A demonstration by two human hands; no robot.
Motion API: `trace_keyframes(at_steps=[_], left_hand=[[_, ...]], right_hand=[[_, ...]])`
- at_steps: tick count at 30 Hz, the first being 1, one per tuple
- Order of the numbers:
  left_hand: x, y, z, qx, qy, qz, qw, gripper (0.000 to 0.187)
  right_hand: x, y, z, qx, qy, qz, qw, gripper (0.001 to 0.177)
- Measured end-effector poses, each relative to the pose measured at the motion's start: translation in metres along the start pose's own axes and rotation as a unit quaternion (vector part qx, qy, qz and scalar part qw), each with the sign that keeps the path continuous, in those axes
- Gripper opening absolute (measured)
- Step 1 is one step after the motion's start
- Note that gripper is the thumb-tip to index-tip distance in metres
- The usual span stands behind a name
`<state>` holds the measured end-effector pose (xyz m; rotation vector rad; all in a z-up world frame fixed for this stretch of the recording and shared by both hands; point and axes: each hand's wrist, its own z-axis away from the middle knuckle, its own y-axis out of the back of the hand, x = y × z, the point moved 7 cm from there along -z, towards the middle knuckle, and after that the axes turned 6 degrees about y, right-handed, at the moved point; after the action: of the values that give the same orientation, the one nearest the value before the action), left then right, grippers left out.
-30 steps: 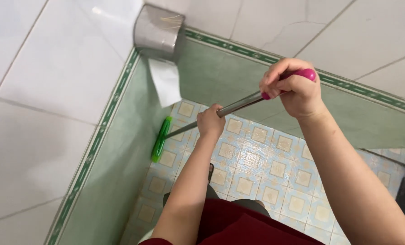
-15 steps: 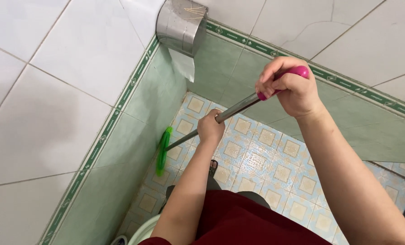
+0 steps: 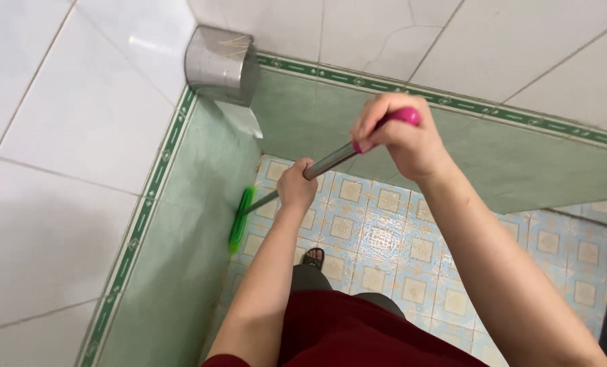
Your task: Scrubbing the bathroom floor tiles with a long-handled brush.
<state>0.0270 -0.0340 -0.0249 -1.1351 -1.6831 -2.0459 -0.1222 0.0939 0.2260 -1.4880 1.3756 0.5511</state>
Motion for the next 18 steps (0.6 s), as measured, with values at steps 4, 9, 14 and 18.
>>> trace_keyframes(at_steps=[4, 9, 14, 18], left_hand=[[0.020, -0.037, -0.016, 0.007, -0.092, 0.049, 0.995, 0.015], [0.070, -0.089, 0.002, -0.096, -0.167, 0.071, 0.979, 0.019], [0.144, -0.145, 0.040, -0.347, -0.161, 0.066, 0.922, 0.021], [0.191, -0.158, 0.066, -0.451, -0.155, 0.050, 0.877, 0.020]], right_hand=[[-0.005, 0.015, 0.030, 0.029, -0.010, 0.117, 0.993, 0.013], [-0.029, 0.058, 0.081, 0.128, -0.039, 0.204, 0.970, 0.014], [-0.094, 0.080, 0.106, 0.286, -0.067, 0.303, 0.907, 0.017], [-0.117, 0.056, 0.097, 0.329, -0.027, 0.351, 0.876, 0.015]])
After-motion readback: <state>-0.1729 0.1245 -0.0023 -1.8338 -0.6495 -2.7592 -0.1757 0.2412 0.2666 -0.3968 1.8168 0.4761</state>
